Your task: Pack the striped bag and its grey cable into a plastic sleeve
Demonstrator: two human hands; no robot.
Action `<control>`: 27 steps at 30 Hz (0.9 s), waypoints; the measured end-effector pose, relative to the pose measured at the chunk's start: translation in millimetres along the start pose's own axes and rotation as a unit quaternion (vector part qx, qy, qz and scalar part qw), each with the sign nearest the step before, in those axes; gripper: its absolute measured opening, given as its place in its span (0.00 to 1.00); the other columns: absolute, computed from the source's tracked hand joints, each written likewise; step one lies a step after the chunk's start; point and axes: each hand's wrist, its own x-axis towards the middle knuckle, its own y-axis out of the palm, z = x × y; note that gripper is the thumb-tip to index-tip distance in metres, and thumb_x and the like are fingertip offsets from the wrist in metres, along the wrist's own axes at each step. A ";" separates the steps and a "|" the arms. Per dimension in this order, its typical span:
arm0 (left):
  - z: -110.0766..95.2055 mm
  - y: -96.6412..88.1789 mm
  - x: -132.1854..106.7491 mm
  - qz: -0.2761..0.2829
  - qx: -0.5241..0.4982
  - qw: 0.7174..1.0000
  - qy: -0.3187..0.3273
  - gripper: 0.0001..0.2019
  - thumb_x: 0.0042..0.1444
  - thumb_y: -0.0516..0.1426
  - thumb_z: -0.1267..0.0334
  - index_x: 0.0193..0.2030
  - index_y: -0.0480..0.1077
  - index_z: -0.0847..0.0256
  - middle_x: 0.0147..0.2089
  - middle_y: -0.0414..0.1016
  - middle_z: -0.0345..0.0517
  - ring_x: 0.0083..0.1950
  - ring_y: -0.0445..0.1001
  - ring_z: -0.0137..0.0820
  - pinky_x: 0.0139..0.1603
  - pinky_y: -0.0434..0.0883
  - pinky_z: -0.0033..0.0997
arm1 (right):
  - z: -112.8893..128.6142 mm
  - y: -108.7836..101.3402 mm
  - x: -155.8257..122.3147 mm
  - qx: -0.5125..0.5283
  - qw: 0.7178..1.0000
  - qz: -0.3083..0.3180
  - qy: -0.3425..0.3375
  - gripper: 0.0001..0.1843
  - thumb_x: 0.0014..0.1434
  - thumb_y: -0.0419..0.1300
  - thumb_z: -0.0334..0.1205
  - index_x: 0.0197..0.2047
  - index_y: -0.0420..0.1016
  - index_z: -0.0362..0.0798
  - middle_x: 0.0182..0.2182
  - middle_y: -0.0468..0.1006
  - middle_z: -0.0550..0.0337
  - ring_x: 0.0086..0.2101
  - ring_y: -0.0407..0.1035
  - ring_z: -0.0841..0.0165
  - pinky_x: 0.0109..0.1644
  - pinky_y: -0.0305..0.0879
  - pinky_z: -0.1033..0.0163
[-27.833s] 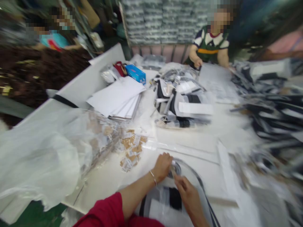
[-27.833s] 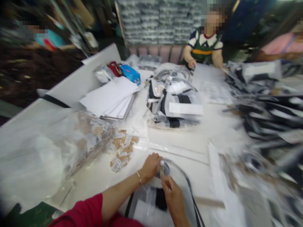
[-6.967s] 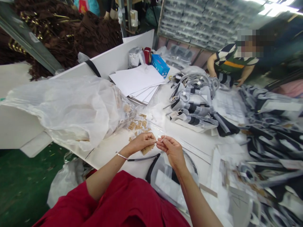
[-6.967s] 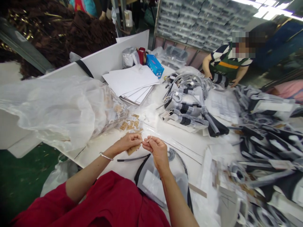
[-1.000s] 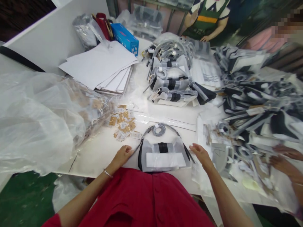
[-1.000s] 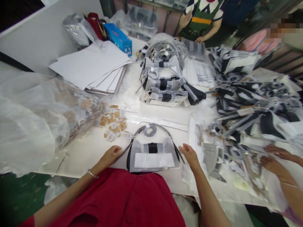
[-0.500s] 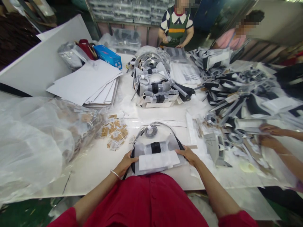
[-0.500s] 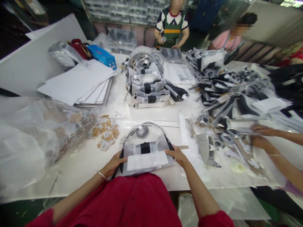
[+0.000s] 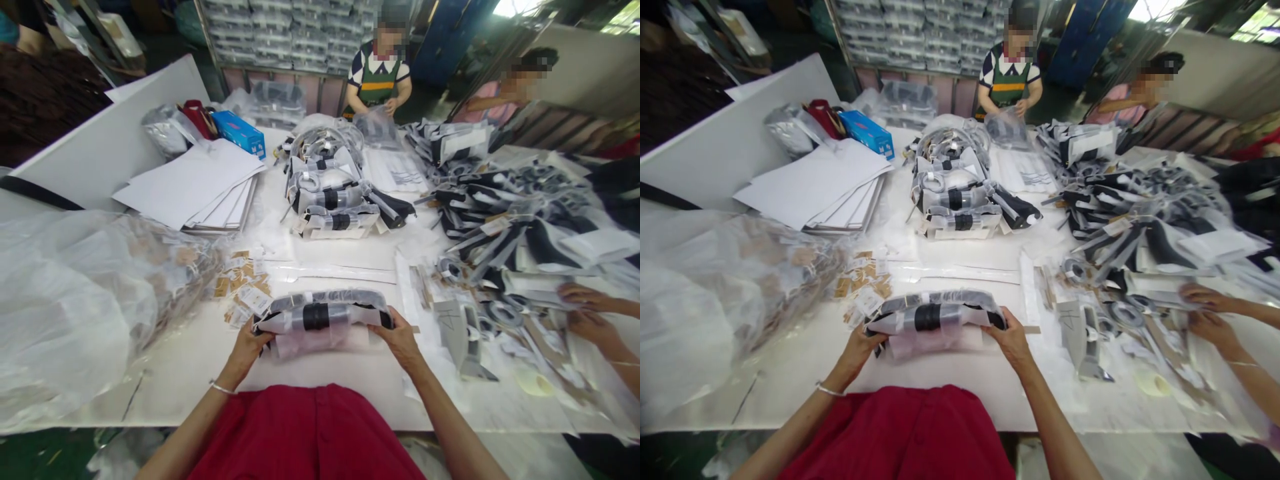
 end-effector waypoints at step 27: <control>-183.6 105.5 19.8 0.349 0.270 0.859 0.258 0.13 0.61 0.52 0.65 0.49 0.74 0.57 0.49 0.77 0.44 0.51 0.74 0.33 0.55 0.68 0.32 | -4.7 15.5 -63.2 -0.216 0.911 -0.162 -0.313 0.13 0.57 0.53 0.27 0.40 0.73 0.52 0.50 0.71 0.53 0.47 0.67 0.60 0.51 0.67 0.50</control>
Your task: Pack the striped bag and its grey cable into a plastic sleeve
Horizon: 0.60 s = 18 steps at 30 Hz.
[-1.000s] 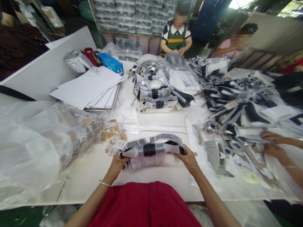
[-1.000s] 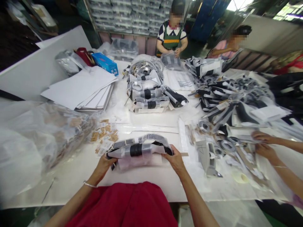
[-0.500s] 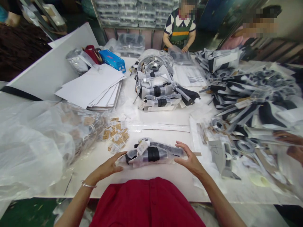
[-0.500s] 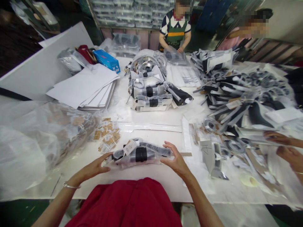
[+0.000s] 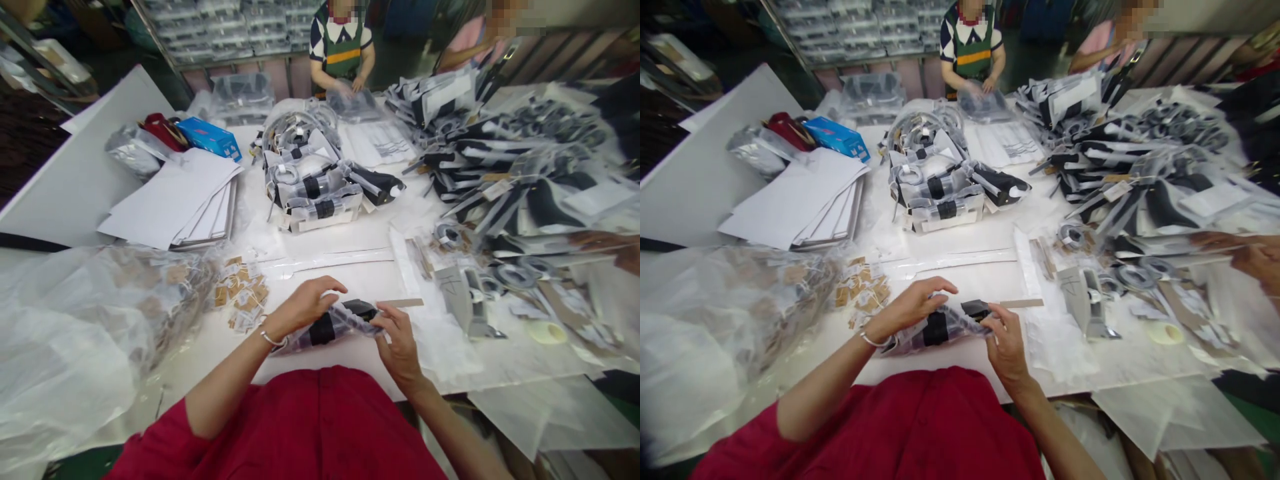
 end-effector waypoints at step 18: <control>4.2 82.3 23.8 0.096 0.234 0.965 -0.065 0.12 0.62 0.51 0.66 0.47 0.73 0.61 0.43 0.79 0.50 0.43 0.77 0.37 0.43 0.70 0.32 | -4.2 28.2 -18.9 0.269 0.941 -0.088 0.184 0.08 0.55 0.55 0.31 0.36 0.71 0.52 0.46 0.72 0.55 0.49 0.67 0.62 0.53 0.66 0.55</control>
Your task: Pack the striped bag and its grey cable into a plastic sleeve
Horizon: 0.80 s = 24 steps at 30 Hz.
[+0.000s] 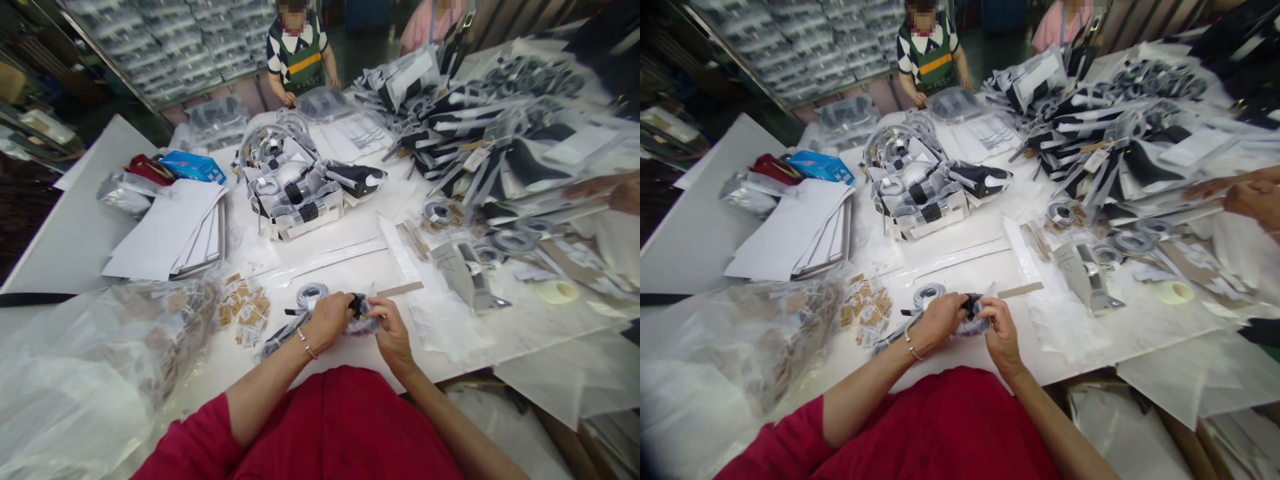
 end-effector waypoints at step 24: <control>-19.9 1.2 4.1 -0.027 0.181 0.980 0.073 0.08 0.63 0.52 0.69 0.39 0.73 0.65 0.41 0.71 0.53 0.48 0.68 0.42 0.46 0.66 0.42 | 1.2 -21.0 17.4 -0.055 0.994 0.075 -0.052 0.14 0.54 0.53 0.28 0.37 0.74 0.54 0.46 0.76 0.56 0.48 0.70 0.62 0.54 0.67 0.53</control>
